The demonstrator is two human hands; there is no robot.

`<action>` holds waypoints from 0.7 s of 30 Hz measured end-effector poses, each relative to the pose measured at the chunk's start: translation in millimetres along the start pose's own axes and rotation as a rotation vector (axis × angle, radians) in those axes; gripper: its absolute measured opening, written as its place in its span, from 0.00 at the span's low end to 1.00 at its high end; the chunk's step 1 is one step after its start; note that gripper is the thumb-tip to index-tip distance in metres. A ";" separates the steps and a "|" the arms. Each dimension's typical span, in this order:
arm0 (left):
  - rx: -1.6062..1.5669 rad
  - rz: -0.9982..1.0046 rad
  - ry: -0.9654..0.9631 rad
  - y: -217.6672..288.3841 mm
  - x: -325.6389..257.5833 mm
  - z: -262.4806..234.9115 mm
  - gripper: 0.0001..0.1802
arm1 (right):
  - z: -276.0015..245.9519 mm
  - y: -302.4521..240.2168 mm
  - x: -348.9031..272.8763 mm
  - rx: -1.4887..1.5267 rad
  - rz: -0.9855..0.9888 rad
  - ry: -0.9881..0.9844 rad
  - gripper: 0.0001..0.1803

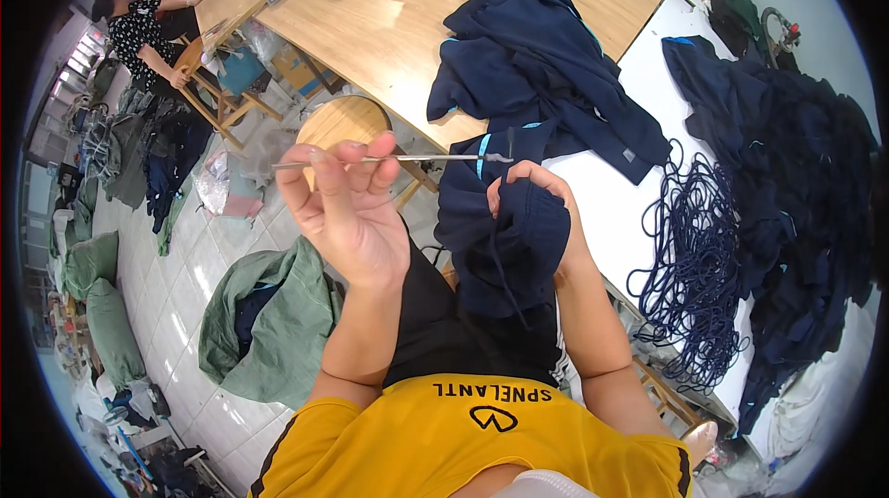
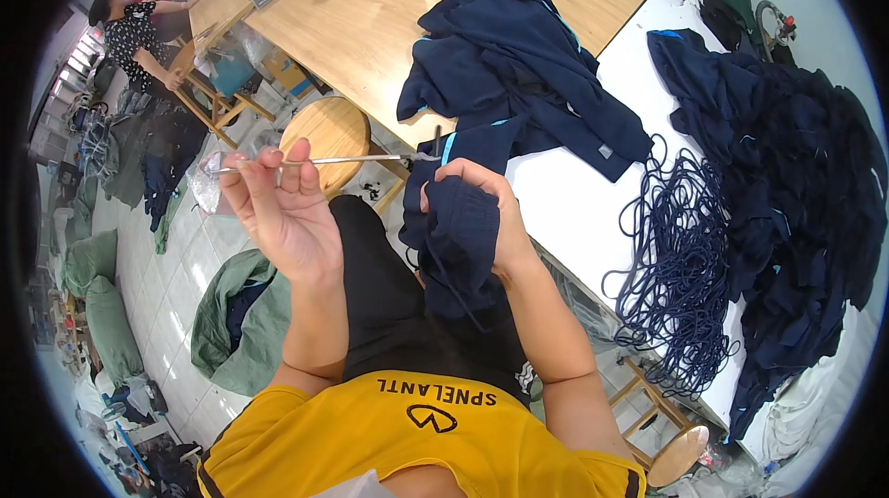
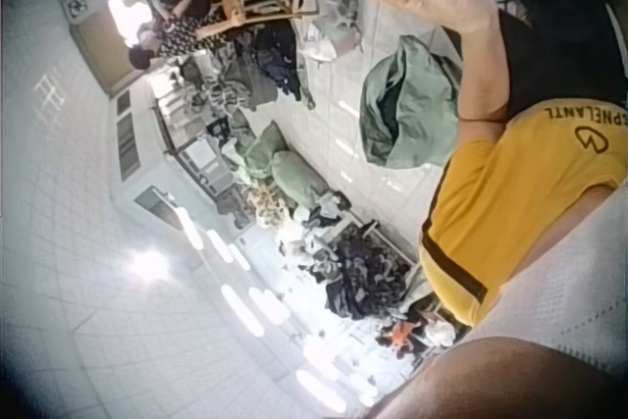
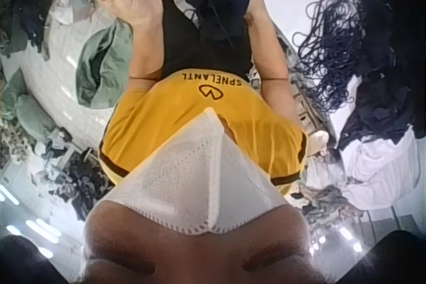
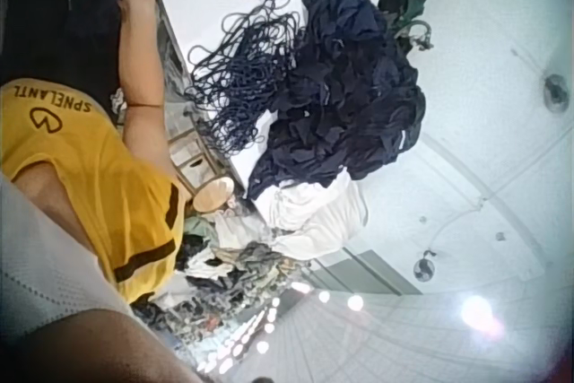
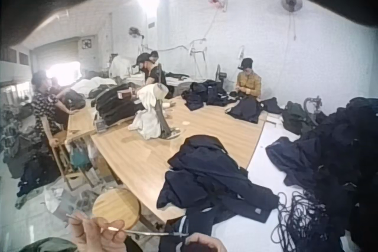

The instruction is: Threading a drawstring cord into the waistband of navy blue trousers using a long metal needle tool.

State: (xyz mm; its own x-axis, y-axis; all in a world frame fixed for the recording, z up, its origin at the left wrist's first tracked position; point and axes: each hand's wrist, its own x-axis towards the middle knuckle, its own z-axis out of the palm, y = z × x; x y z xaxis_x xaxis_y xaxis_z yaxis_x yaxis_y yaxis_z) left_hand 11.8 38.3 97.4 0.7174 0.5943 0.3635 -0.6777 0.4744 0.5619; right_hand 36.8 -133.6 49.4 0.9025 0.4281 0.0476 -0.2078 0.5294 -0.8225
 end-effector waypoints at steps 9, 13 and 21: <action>0.055 0.002 -0.130 -14.3 -24.5 5.4 0.07 | 6.6 1.8 -0.4 -0.063 0.031 -0.026 0.05; 0.068 0.054 -0.099 -17.9 -18.4 3.1 0.08 | 5.6 -1.0 -1.4 -0.109 0.058 -0.047 0.05; 0.204 0.132 -0.048 -9.9 -1.7 -10.4 0.08 | -5.6 -1.0 -6.1 -0.123 -0.002 0.004 0.04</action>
State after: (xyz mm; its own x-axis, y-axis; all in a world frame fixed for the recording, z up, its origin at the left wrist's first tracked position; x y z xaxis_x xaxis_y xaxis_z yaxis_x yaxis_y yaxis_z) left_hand 15.6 39.3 83.5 0.6351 0.6085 0.4758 -0.7227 0.2507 0.6442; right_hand 33.7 -140.8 46.7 0.9042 0.4245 0.0469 -0.1587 0.4360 -0.8859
